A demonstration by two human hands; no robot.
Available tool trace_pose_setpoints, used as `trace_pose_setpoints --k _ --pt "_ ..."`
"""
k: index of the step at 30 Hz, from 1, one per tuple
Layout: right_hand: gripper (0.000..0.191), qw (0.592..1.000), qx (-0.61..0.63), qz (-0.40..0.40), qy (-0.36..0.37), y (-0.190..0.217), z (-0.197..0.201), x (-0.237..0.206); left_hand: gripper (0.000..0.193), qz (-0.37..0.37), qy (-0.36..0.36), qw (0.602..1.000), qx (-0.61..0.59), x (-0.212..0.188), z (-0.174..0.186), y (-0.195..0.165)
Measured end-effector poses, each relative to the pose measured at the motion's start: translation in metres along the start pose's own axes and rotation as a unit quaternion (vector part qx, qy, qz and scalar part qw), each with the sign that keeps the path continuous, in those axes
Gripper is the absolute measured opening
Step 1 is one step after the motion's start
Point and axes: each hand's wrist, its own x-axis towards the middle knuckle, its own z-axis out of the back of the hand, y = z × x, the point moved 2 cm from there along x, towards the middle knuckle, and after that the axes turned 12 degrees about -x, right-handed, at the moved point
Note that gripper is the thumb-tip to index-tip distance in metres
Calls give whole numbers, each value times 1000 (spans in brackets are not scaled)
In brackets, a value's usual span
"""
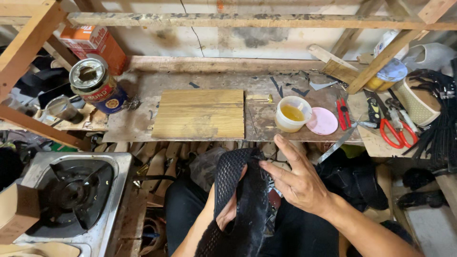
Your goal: The person applies a yellow liquid from a small container onto the inner surface of black mesh sandals using their fingers. They handle multiple sandals one at a time, spreading the liquid along the edges and placing each treated sandal into a stack on the workbench.
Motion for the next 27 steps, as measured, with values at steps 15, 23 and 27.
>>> trace_pose_setpoints --k 15,23,27 --pt "46 998 5 53 -37 4 10 -1 22 4 -38 999 -7 4 19 -8" --pt "41 998 26 60 -14 6 5 -8 27 -45 -19 999 16 17 41 -9" --pt "40 998 1 62 2 7 1 -12 36 -39 -13 999 -34 17 39 -14"
